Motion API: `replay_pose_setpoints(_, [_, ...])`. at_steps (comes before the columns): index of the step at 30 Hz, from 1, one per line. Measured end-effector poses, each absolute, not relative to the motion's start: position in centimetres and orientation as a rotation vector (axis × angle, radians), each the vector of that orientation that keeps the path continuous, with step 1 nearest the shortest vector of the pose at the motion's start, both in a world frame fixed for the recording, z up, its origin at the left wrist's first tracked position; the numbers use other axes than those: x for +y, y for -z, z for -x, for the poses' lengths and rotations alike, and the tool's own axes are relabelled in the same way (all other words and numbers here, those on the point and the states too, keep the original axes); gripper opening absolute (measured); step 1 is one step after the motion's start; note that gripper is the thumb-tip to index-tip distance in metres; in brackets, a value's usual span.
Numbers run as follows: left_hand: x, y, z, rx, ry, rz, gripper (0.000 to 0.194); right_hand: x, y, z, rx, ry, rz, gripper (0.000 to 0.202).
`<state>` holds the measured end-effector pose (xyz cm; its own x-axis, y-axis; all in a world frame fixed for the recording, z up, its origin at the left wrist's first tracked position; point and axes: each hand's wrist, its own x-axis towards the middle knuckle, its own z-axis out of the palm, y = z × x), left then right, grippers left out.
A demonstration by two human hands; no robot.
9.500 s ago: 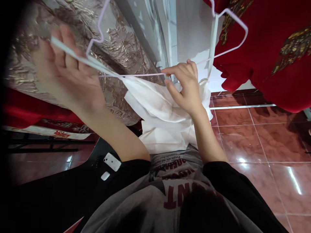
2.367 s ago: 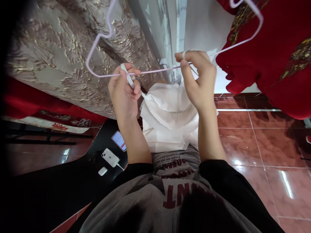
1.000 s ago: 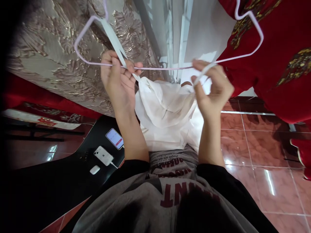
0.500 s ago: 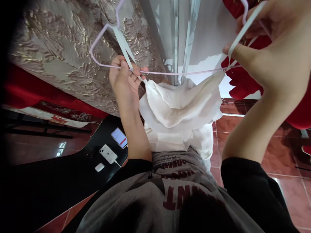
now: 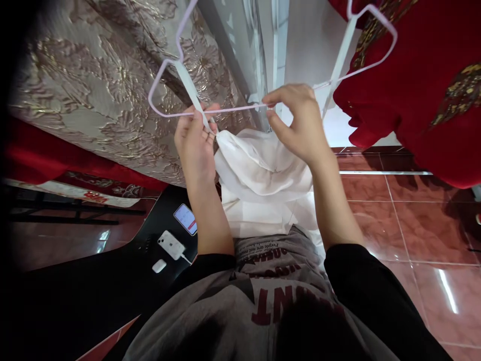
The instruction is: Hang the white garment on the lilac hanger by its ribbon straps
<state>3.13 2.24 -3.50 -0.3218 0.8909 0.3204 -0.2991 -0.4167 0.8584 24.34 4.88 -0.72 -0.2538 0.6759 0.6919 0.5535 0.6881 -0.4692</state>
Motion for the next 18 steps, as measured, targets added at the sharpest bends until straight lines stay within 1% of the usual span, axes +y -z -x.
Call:
replay_pose_setpoints(3, [1.0, 3.7, -0.9, 1.072, -1.769, -1.128, 0.008, 4.4, 3.6, -23.5, -1.781, -0.107, 1.024, 0.030])
replay_pose_setpoints(7, [-1.6, 2.6, 2.1, 1.106, -1.564, -1.329, 0.018, 3.3, 4.7, -23.3, -1.655, -0.025, 0.960, 0.023])
replay_pose_setpoints(10, [-3.3, 0.4, 2.3, 1.016, -1.459, -1.374, 0.027, 2.9, 4.5, -22.9, -1.635, -0.019, 0.917, 0.020])
replay_pose_setpoints(13, [-4.0, -2.8, 1.2, 0.872, -1.427, -1.350, 0.036, 2.7, 4.3, -22.2, -1.645, -0.042, 0.917, 0.022])
replay_pose_setpoints(14, [-3.9, -3.9, 0.8, 0.858, -1.450, -1.328, 0.035, 2.6, 4.3, -22.0, -1.652, -0.046, 0.916, 0.021])
replay_pose_setpoints(15, [-3.7, -4.8, 0.6, 0.871, -1.513, -1.303, 0.041, 2.5, 4.3, -21.8, -1.659, -0.049, 0.910, 0.021])
replay_pose_setpoints(16, [-3.3, -5.4, 0.4, 0.882, -1.539, -1.282, 0.055, 2.3, 4.2, -21.6, -1.675, -0.054, 0.898, 0.022])
replay_pose_setpoints(17, [-2.9, -5.8, 0.4, 0.874, -1.645, -1.254, 0.069, 2.0, 4.2, -21.5, -1.694, -0.062, 0.884, 0.023])
replay_pose_setpoints(18, [-2.4, -5.9, 0.4, 0.891, -1.752, -1.186, 0.079, 1.8, 4.1, -21.5, -1.718, -0.072, 0.872, 0.025])
